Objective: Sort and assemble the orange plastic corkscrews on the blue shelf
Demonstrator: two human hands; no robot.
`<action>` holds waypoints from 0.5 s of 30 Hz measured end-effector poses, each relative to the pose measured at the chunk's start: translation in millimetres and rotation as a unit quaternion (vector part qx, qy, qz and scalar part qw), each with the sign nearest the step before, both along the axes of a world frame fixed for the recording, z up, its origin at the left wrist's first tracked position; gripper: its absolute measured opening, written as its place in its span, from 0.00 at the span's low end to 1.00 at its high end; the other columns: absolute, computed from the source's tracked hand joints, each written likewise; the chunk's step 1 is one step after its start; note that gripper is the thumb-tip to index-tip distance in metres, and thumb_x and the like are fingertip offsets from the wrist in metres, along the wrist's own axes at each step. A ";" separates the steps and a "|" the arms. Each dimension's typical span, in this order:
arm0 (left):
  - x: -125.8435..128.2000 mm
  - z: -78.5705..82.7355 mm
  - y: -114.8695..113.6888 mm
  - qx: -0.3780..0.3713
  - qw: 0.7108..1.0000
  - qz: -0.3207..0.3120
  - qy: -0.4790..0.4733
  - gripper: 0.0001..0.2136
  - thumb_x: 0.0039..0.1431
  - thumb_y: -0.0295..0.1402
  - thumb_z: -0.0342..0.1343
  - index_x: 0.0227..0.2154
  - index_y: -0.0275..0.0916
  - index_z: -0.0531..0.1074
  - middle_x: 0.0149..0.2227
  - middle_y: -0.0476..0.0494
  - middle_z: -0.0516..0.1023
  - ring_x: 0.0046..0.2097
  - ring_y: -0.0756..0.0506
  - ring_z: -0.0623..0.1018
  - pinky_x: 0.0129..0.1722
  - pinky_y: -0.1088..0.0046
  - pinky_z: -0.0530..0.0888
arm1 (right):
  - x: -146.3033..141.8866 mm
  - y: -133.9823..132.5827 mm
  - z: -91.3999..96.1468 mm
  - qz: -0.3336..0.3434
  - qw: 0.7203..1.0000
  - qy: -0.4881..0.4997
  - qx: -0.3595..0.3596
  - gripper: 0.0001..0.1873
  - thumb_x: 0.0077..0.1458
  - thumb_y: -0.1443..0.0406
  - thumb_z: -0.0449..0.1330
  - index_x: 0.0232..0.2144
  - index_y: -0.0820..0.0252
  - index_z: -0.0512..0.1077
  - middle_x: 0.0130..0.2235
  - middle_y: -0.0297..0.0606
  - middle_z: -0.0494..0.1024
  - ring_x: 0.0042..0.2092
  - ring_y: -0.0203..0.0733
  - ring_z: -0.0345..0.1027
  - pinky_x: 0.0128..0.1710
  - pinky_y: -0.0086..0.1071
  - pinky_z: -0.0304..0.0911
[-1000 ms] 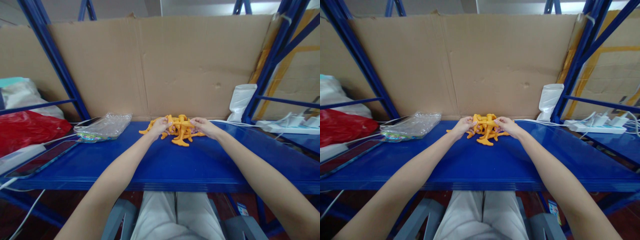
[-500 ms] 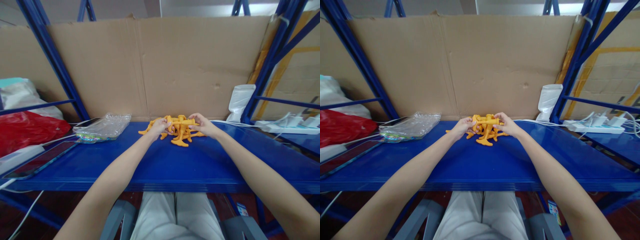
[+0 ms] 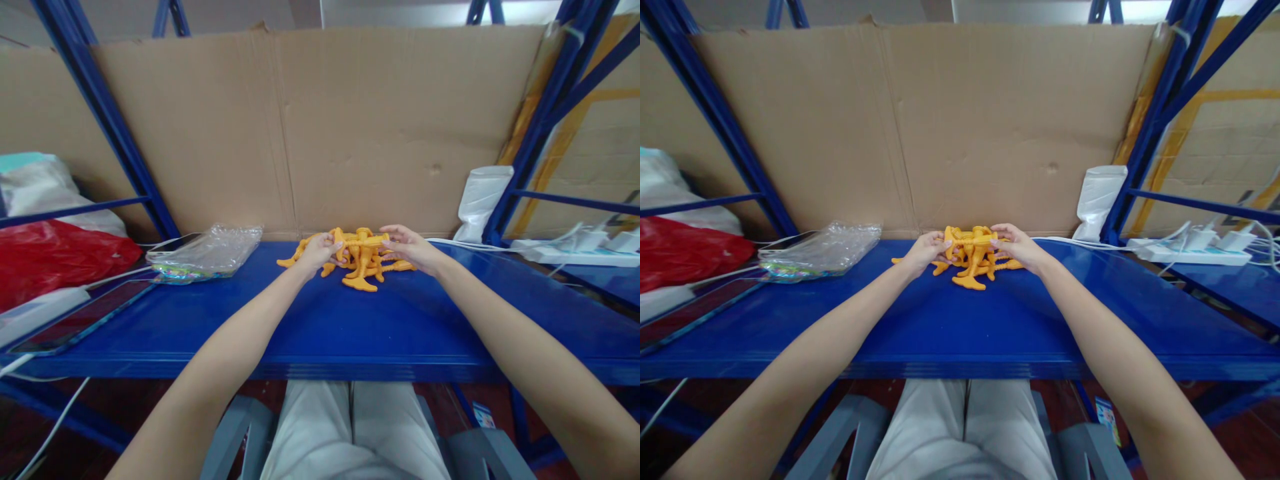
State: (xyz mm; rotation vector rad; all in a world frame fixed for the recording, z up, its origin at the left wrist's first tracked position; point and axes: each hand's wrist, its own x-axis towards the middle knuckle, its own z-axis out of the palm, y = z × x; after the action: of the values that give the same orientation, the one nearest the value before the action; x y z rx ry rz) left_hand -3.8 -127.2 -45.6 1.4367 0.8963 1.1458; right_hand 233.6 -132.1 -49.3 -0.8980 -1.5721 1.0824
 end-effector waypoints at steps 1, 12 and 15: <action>0.2 0.1 -0.4 0.000 1.000 0.001 0.002 0.11 0.55 0.24 0.61 0.30 0.36 0.61 0.22 0.50 0.77 0.21 0.52 0.77 0.24 0.78 0.74 | 0.3 0.2 -0.2 0.002 1.000 0.003 -0.003 0.16 0.50 0.62 0.67 0.41 0.53 0.68 0.38 0.35 0.78 0.37 0.39 0.75 0.35 0.34 0.74; 8.3 5.7 -10.2 -0.013 0.999 0.029 0.037 0.11 0.58 0.21 0.55 0.30 0.38 0.58 0.19 0.53 0.74 0.19 0.52 0.75 0.22 0.78 0.74 | -5.7 -4.9 4.5 0.002 0.991 0.074 -0.107 0.01 0.56 0.68 0.60 0.32 0.60 0.71 0.28 0.36 0.76 0.26 0.33 0.70 0.25 0.26 0.68; 10.4 6.6 -12.3 -0.022 0.999 0.029 0.034 0.11 0.59 0.20 0.54 0.29 0.38 0.58 0.18 0.54 0.73 0.18 0.53 0.75 0.21 0.79 0.73 | -4.5 -3.6 4.4 -0.002 0.994 0.069 -0.089 0.01 0.53 0.68 0.62 0.31 0.59 0.73 0.31 0.36 0.77 0.29 0.33 0.71 0.29 0.28 0.70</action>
State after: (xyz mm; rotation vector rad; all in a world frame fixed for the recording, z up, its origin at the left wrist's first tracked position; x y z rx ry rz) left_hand 6.5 -139.5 -39.0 1.4297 1.0107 1.1182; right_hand 229.1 -135.7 -44.9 -0.9221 -1.3755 1.2693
